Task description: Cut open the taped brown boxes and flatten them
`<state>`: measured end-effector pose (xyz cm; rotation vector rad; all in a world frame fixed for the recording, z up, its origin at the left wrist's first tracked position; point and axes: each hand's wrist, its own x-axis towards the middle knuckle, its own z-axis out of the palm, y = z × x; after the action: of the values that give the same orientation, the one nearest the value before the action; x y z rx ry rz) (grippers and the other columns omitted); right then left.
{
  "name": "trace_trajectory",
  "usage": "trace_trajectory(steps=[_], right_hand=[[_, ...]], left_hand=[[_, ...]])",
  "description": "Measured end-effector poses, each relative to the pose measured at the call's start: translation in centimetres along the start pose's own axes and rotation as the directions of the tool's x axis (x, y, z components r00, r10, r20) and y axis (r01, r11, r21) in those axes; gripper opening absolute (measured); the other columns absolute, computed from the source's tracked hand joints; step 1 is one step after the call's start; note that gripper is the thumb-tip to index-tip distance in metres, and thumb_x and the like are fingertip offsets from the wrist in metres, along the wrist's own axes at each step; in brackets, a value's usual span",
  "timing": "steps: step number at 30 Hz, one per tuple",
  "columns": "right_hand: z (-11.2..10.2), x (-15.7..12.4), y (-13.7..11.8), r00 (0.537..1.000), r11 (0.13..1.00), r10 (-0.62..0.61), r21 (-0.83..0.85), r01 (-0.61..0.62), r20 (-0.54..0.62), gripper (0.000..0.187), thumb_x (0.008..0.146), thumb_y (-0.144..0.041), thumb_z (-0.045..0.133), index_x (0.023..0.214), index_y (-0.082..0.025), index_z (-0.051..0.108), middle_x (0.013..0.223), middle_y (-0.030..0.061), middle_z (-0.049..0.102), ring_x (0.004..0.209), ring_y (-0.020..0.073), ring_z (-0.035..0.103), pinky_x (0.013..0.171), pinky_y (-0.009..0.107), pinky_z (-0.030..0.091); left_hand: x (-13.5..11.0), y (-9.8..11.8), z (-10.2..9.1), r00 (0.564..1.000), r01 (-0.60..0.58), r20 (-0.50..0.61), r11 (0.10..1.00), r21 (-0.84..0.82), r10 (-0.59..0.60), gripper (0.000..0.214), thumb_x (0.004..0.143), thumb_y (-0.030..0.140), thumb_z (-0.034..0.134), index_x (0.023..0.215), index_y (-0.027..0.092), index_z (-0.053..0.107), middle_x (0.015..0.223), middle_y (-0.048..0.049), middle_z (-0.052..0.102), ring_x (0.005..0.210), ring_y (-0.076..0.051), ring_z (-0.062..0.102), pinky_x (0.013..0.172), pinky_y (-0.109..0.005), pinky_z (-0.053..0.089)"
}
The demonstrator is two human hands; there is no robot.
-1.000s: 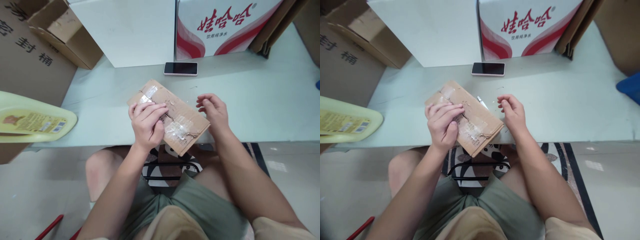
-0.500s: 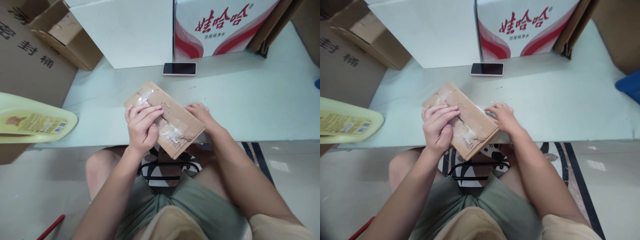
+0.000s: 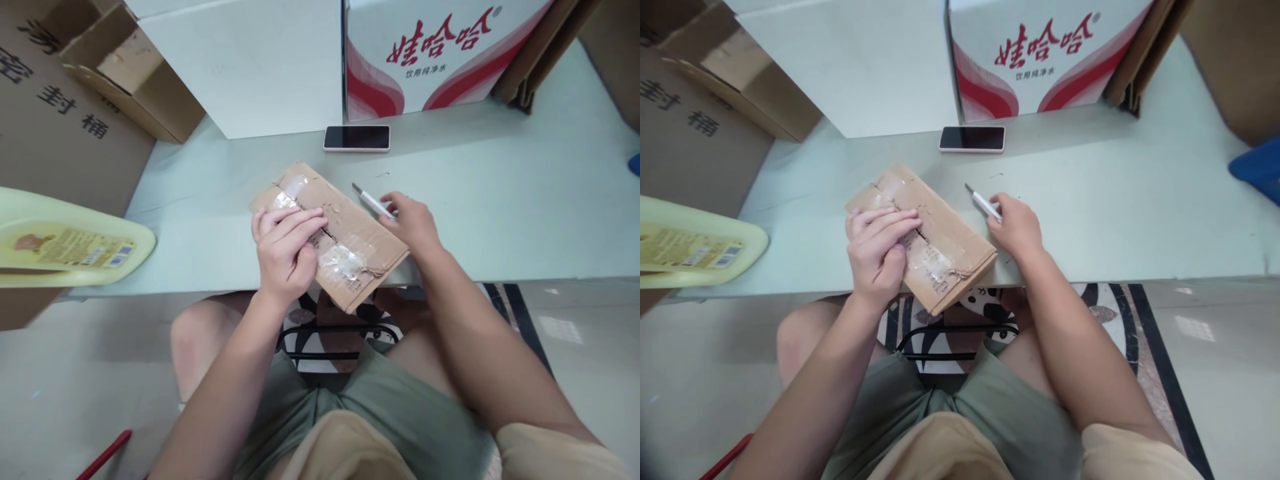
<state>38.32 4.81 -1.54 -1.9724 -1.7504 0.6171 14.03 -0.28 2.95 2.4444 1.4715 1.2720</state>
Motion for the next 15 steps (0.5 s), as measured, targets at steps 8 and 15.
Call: trace_trajectory(steps=[8, 15], right_hand=[[-2.3, -1.9, 0.3, 0.98, 0.629, 0.12, 0.776, 0.05, -0.16, 0.027, 0.082, -0.022, 0.051, 0.108, -0.029, 0.057, 0.075, -0.004, 0.061, 0.043, 0.0095, 0.041, 0.043, 0.023, 0.031], [-5.9, -6.7, 0.1, 0.908, 0.183, -0.309, 0.92, 0.347, -0.282, 0.021, 0.085, -0.045, 0.07, 0.104, -0.038, 0.071, 0.072, -0.003, 0.066, 0.057, 0.0164, 0.061, 0.055, 0.033, 0.054]], left_hand=[[0.4, 0.9, 0.7, 0.998, 0.07, 0.001, 0.997, 0.027, -0.07, 0.037, 0.086, 0.023, 0.048, 0.101, 0.03, 0.082, 0.114, -0.0006, 0.082, 0.112, -0.032, 0.066, 0.11, -0.058, 0.035], [0.5, 1.1, 2.0, 0.994, 0.079, -0.079, 0.997, 0.026, -0.077, 0.039, 0.087, 0.021, 0.047, 0.102, 0.029, 0.082, 0.113, -0.0012, 0.083, 0.11, -0.031, 0.065, 0.105, -0.055, 0.041]])
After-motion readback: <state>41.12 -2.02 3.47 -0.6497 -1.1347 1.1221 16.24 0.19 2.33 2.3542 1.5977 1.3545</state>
